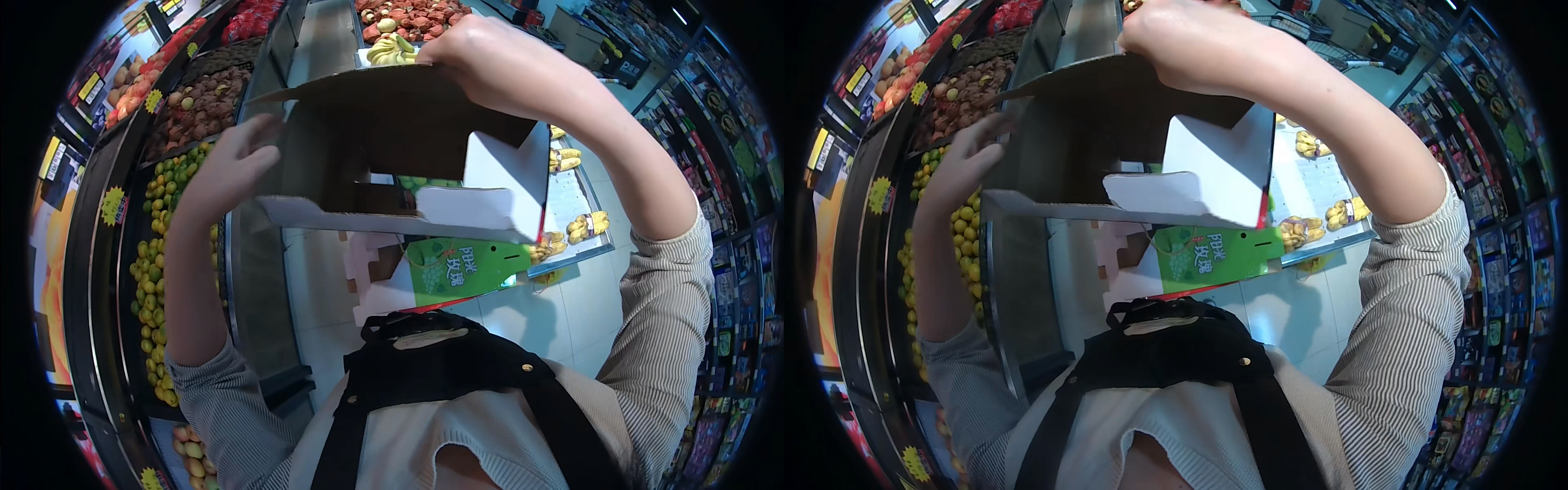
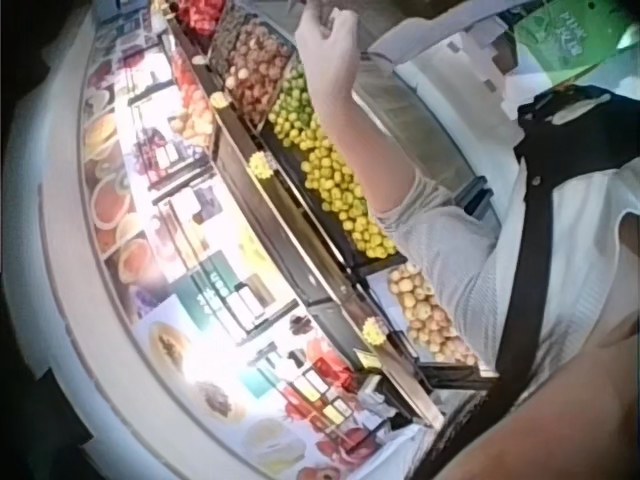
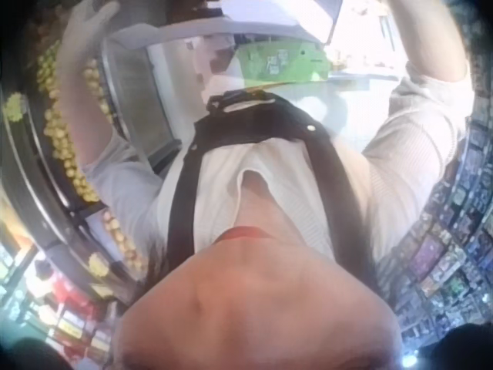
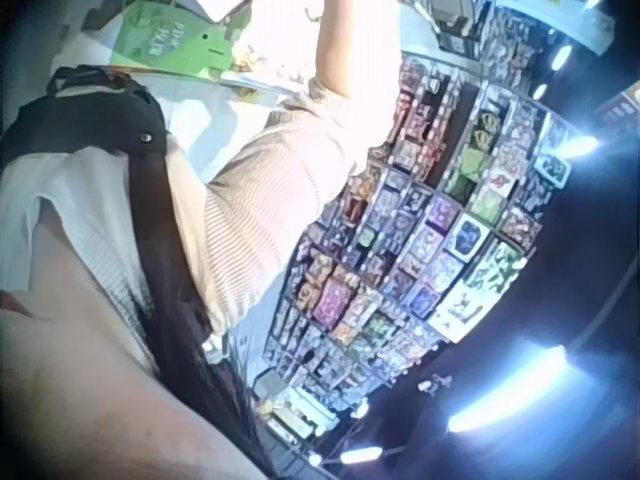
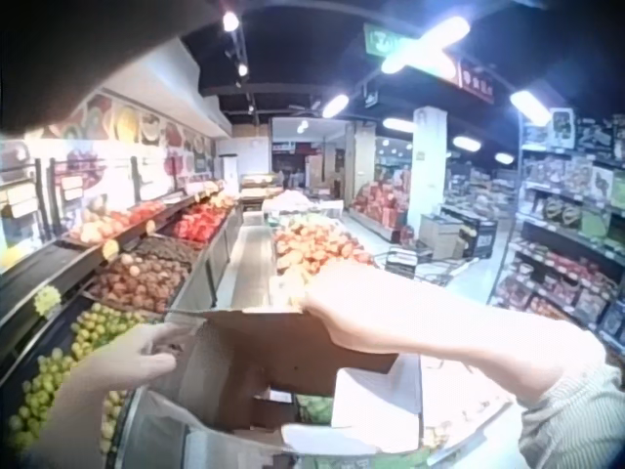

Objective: The person assembles two flat-packed cardboard boxes in a grocery store produce section. They fold the flaps, cut along scored lines with a knife, and secure the boxes with rubber bands. The finished boxes are placed on a display shelf.

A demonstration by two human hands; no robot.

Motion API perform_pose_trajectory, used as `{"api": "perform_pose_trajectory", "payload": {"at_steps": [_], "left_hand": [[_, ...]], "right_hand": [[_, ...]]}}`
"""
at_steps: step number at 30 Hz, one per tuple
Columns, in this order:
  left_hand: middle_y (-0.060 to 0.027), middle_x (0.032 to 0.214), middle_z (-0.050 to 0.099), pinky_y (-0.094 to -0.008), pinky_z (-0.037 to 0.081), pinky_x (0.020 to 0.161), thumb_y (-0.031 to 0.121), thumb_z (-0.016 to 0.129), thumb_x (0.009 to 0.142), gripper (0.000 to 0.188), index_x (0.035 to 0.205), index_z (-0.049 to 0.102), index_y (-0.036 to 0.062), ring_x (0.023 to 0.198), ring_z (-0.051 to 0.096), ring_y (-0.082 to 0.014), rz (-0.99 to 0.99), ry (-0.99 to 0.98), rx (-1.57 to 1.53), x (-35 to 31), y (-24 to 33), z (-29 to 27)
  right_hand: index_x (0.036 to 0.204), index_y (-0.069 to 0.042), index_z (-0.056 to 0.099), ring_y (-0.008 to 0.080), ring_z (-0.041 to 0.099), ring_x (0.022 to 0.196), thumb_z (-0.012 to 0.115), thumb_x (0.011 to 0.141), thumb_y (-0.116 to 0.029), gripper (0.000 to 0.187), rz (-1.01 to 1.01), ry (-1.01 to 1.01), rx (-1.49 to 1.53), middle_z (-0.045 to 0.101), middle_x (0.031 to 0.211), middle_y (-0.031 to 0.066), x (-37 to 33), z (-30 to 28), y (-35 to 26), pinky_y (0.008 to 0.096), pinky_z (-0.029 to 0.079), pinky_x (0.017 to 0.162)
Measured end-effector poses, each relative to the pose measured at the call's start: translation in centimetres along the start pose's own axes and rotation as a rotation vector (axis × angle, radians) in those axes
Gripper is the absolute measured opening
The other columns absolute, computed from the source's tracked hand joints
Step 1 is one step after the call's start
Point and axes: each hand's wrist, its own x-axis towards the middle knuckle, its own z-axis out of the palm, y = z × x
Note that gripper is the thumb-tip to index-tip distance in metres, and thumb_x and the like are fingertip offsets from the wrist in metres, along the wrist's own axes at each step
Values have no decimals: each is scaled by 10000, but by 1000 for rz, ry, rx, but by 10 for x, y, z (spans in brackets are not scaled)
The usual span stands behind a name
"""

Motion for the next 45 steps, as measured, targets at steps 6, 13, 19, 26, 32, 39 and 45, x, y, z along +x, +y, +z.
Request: {"api": "perform_pose_trajectory", "payload": {"at_steps": [6,13,19,26,32,39,45], "left_hand": [[-157,1107,672,-390,496,957,377,637,940,508,1224,600,-41,1064,650,-250,233,174,61,-60,83,-29],[-143,1409,542,-374,328,1136,373,485,1017,507,1417,502,61,1328,481,-262,419,-41,83,25,20,91],[-62,1643,228,-667,56,1166,603,478,950,677,1545,342,311,1518,166,-321,444,-424,495,45,-57,232],[-104,1607,291,-596,35,1197,585,536,917,719,1522,397,221,1497,201,-358,624,-266,414,36,-106,337],[-113,1602,288,-590,13,1198,561,582,889,740,1521,397,223,1502,179,-349,556,-195,326,34,-143,390],[-186,1585,271,-537,102,1208,451,682,844,860,1524,324,64,1483,222,-374,476,-156,100,41,-131,380],[-209,1588,269,-485,221,1193,261,645,899,743,1513,313,6,1470,256,-380,249,-238,-73,47,-117,337]], "right_hand": [[1191,-30,668,304,721,929,668,816,28,380,-119,212,-89,721,1012,151,-62,-44,-24,361,599,798],[1248,9,641,377,617,1188,603,870,-52,385,148,183,365,634,1257,218,-190,70,-91,498,477,1048],[1290,-129,619,301,578,1259,641,846,-17,459,493,109,421,604,1342,105,-264,165,-134,509,439,1092],[1505,-3,273,396,276,1446,752,718,-54,923,1277,379,228,360,1495,246,-327,253,-186,502,214,1192],[1550,-27,127,362,470,1326,810,734,-82,1065,1758,776,816,400,1467,242,-356,266,-177,455,404,1086],[1347,-17,511,277,555,1236,822,719,-82,704,1597,418,1281,560,1349,171,-366,325,-203,404,470,1001],[1318,-23,541,309,501,1303,834,753,-203,662,1222,420,1338,543,1366,158,-323,304,-198,451,410,1056]]}}
